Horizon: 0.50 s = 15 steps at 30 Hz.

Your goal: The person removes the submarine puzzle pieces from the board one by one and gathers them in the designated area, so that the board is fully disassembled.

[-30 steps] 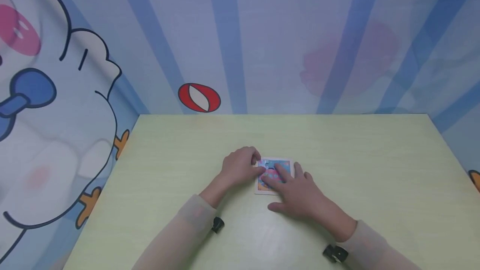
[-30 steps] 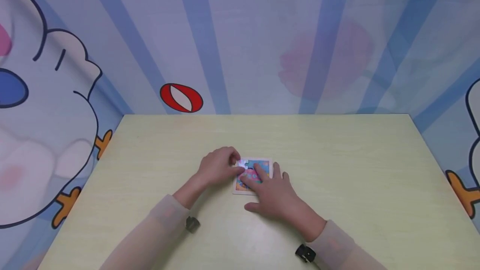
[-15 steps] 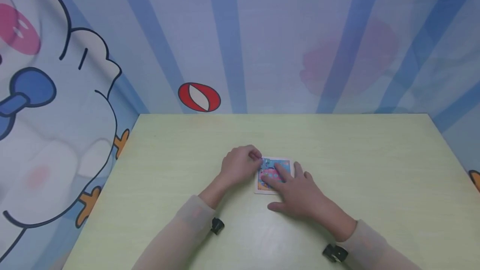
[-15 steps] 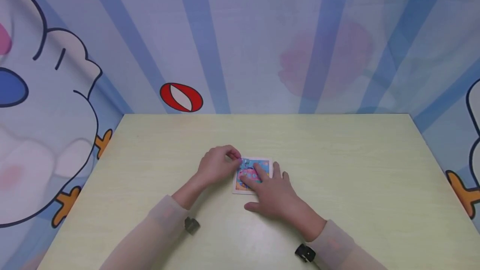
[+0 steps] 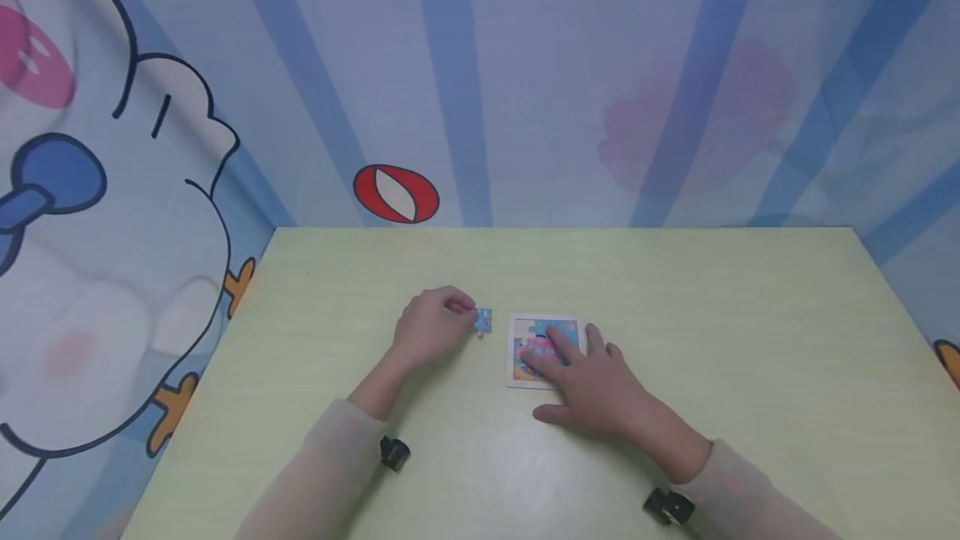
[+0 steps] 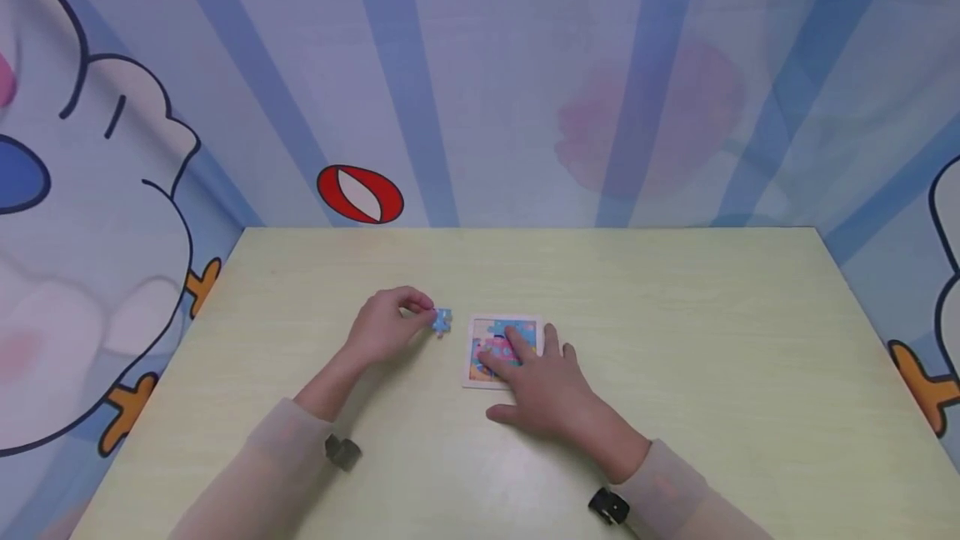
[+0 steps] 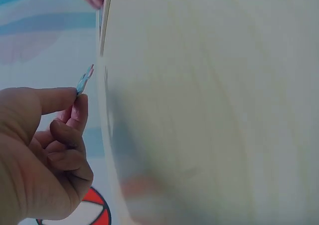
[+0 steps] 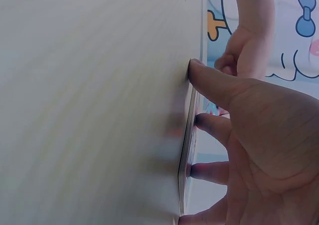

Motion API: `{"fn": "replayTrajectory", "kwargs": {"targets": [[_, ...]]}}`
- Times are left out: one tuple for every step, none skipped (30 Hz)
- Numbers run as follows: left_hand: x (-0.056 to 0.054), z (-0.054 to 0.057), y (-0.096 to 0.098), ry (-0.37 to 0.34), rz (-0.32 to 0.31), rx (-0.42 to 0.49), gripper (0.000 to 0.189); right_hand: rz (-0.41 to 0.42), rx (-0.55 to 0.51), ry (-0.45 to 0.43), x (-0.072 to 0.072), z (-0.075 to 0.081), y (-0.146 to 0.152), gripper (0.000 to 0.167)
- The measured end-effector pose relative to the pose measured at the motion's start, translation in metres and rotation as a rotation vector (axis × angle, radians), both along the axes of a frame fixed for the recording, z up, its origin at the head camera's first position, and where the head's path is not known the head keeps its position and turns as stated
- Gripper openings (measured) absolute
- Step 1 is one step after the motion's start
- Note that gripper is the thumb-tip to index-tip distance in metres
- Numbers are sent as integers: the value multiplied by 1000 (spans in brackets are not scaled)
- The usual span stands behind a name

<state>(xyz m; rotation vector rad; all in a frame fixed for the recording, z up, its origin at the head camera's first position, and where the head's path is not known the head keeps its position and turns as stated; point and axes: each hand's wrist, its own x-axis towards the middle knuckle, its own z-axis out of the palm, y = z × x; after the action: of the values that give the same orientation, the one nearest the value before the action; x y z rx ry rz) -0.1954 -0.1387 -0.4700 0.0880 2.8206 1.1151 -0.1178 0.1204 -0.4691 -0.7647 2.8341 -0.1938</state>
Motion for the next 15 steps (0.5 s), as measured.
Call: {"fn": "replayTrajectory", "kwargs": {"targets": [[-1,1,-6,-4,9,1,16,2,0,1,0,0,0,76],[-2,1,-13,-6,18,2,16,3,-2,1,0,1,0,75],[-3,2,-19,-8,23,0,17,6,-5,3,0,1,0,75],[-4,2,-26,-11,26,-2,18,8,-8,5,1,2,0,75],[-5,3,-32,-15,29,-4,19,10,-12,6,1,2,0,75],[-6,3,-39,-22,31,-4,20,11,-15,6,1,3,0,75],[-7,4,-45,-26,33,-6,20,11,-19,7,1,3,0,75],[-8,5,-51,-30,36,-10,21,11,-22,7,1,3,0,75],[-9,5,-57,-35,39,-12,21,11,-23,7,1,3,0,75],[-10,6,-63,-40,42,-13,22,10,-23,6,1,3,0,75],[-10,7,-68,-44,47,-15,22,10,-24,5,1,3,0,75],[-11,7,-73,-47,49,-18,22,10,-23,5,1,3,0,75],[-12,7,-78,-44,49,-23,22,10,-23,5,1,3,1,75],[-12,7,-83,-47,50,-26,23,11,-22,5,1,4,1,75],[-13,6,-87,-51,52,-29,23,10,-22,4,2,4,1,75]]}}
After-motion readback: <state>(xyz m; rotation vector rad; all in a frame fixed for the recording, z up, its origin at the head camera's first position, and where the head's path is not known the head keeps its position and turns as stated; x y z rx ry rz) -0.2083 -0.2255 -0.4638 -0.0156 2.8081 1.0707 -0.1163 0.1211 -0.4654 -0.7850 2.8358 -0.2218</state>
